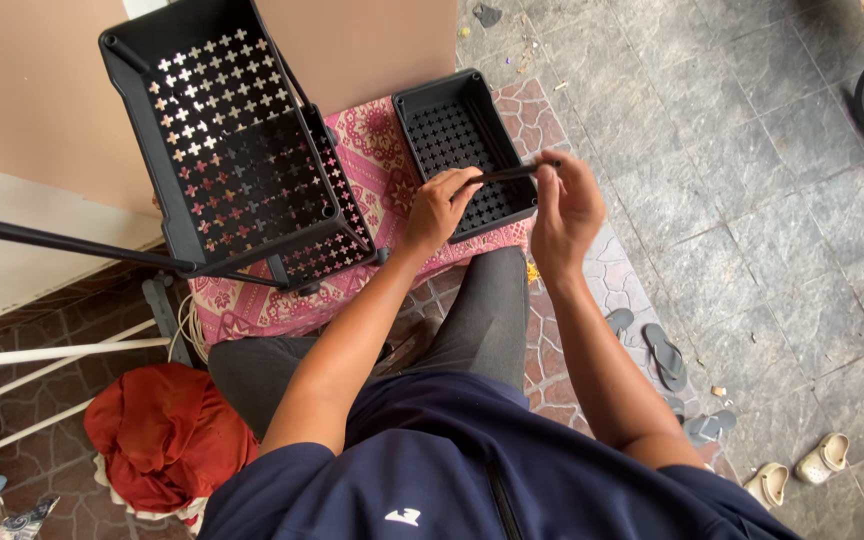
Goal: The person assembles a black plastic rolling cart by inserting legs into a perforated tray, attaching side panels, and fitting a second tray on top. The person handles trays, legs, and panels, then positions the assembled unit upright.
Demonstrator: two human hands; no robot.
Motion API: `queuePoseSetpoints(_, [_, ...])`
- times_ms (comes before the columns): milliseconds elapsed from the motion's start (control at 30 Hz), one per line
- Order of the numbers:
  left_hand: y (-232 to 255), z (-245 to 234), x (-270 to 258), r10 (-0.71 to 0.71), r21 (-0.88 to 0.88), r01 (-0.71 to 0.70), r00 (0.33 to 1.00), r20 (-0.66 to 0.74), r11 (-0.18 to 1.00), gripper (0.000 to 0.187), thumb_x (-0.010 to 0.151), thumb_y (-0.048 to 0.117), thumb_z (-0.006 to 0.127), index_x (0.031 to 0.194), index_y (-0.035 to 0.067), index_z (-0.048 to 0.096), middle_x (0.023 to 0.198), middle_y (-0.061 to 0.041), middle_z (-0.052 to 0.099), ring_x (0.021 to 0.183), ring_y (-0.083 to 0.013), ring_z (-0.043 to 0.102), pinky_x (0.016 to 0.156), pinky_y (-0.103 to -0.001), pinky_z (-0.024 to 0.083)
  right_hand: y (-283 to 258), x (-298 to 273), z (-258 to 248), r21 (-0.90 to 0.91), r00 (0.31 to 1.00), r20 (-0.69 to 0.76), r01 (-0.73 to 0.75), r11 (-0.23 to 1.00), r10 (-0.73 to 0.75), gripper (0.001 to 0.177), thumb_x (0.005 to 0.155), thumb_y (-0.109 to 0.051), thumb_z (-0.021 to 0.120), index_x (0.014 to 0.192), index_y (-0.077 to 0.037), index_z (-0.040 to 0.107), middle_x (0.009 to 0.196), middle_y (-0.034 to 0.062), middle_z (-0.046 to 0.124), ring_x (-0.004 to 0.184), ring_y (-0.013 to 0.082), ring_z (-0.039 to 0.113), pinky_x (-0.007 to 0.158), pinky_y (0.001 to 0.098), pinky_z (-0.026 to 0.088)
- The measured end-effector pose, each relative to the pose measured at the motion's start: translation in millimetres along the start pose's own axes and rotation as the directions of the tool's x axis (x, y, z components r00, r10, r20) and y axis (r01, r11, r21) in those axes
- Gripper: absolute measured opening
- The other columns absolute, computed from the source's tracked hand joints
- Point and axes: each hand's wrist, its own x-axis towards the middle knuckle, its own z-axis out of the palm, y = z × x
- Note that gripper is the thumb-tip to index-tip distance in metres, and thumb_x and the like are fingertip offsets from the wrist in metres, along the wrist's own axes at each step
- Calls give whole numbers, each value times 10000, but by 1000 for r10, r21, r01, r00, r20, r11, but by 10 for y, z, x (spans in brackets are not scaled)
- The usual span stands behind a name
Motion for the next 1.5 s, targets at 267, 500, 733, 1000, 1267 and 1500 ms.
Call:
queuePoseSetpoints(267, [795, -334, -132, -129, -160, 139, 989, 70, 977, 205, 991, 188, 720, 1137, 45, 713, 953, -106, 751, 844, -227, 752, 746, -344, 576, 46, 91, 528, 332, 992, 113, -86, 939, 51, 249, 1190, -300, 411, 1152, -66, 488, 790, -22, 429, 651, 66, 384, 609, 237, 345])
queuePoseSetpoints(500, [1262, -1063, -574, 252, 114, -238, 958, -137, 965, 435, 1005, 111, 715, 1400, 26, 555, 1250, -148, 636, 1163, -296, 636, 999, -413, 541, -602, 336, 694, 744, 978, 178, -205, 636, 106, 539, 1089, -628, 384, 869, -137, 346, 561, -55, 210, 451, 69, 148, 415, 277, 132])
queuePoseSetpoints(733, [1247, -1814, -577, 307, 496, -112, 892, -332, 861, 467, 947, 209, 797, 1306, 18, 568, 1170, -132, 629, 1075, -306, 628, 954, -419, 529, -1137, 373, 1103, 791, 938, 278, -103, 602, -205, 607, 1056, -698, 363, 824, -141, 296, 512, -39, 197, 425, 77, 127, 417, 288, 124])
queuePoseSetpoints(1000, [1090, -1953, -503, 124, 639, 47, 967, -221, 768, 323, 923, 247, 823, 1100, -2, 721, 894, -83, 715, 818, -221, 616, 751, -355, 501, -909, 192, 1688, 782, 923, 350, -194, 593, -159, 633, 1039, -705, 430, 818, -124, 312, 531, -27, 237, 433, 83, 151, 421, 295, 164])
queuePoseSetpoints(1267, [1098, -1986, -536, 102, 600, 68, 964, -245, 797, 297, 909, 239, 825, 1081, 24, 714, 881, -64, 710, 823, -224, 629, 755, -353, 532, -865, 92, 1796, 738, 898, 399, -194, 646, -187, 662, 1025, -712, 467, 795, -110, 321, 599, -27, 238, 458, 88, 172, 446, 294, 174])
queuePoseSetpoints(1500, [1113, -1981, -504, 128, 610, 42, 964, -232, 791, 289, 905, 239, 822, 1067, 19, 726, 866, -54, 710, 782, -216, 608, 704, -339, 523, -1005, 105, 1855, 640, 865, 432, -94, 763, -256, 658, 1060, -637, 481, 778, -56, 355, 596, -9, 303, 500, 91, 248, 434, 266, 218])
